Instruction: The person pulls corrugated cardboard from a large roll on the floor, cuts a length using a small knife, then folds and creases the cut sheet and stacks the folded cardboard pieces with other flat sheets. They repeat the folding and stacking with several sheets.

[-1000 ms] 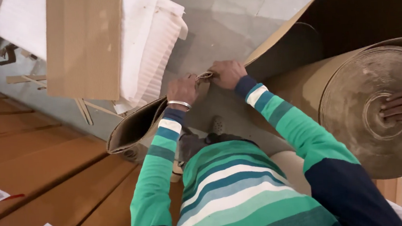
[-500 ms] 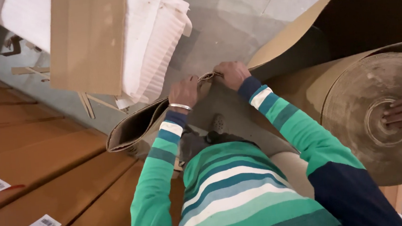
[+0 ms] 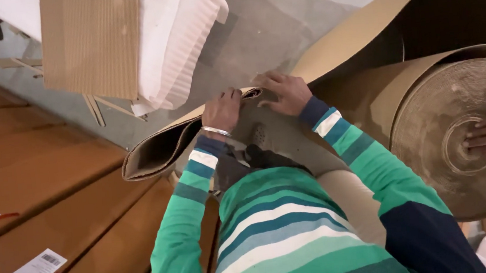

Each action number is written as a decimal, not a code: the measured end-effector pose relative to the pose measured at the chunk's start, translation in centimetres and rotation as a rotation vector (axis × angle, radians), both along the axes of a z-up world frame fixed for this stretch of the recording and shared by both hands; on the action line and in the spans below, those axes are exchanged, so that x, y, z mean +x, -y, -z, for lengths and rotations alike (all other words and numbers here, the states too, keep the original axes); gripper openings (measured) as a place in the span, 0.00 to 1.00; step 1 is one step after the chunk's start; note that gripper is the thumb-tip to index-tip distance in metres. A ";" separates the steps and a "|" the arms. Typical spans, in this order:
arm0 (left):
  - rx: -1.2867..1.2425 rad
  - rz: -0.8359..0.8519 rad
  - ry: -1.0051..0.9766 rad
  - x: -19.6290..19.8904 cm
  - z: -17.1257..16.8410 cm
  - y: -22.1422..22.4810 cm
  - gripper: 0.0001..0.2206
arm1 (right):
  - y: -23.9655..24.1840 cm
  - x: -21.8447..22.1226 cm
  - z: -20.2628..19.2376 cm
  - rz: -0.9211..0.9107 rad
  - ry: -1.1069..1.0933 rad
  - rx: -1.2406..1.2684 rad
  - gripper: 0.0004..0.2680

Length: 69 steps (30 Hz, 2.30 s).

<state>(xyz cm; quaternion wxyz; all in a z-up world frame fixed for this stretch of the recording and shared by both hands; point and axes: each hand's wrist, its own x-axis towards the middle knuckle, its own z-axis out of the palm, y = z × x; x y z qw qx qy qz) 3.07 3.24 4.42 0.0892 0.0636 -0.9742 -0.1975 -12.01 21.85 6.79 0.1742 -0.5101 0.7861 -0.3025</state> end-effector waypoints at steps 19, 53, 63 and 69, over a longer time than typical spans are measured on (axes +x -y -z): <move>0.037 0.047 0.138 -0.2 0.7 0.5 0.07 | 1.1 0.4 -1.1 -0.129 -0.150 -0.027 0.10; 0.041 0.085 0.117 -1.5 3.1 0.4 0.07 | 0.7 -1.8 3.6 -0.271 -0.386 0.175 0.10; 0.066 0.052 -0.028 -1.0 3.2 0.8 0.04 | 1.3 -1.2 4.1 0.167 0.005 0.053 0.15; 0.080 0.014 -0.027 -1.4 3.9 0.7 0.05 | 1.5 -1.0 4.5 0.101 -0.167 0.115 0.06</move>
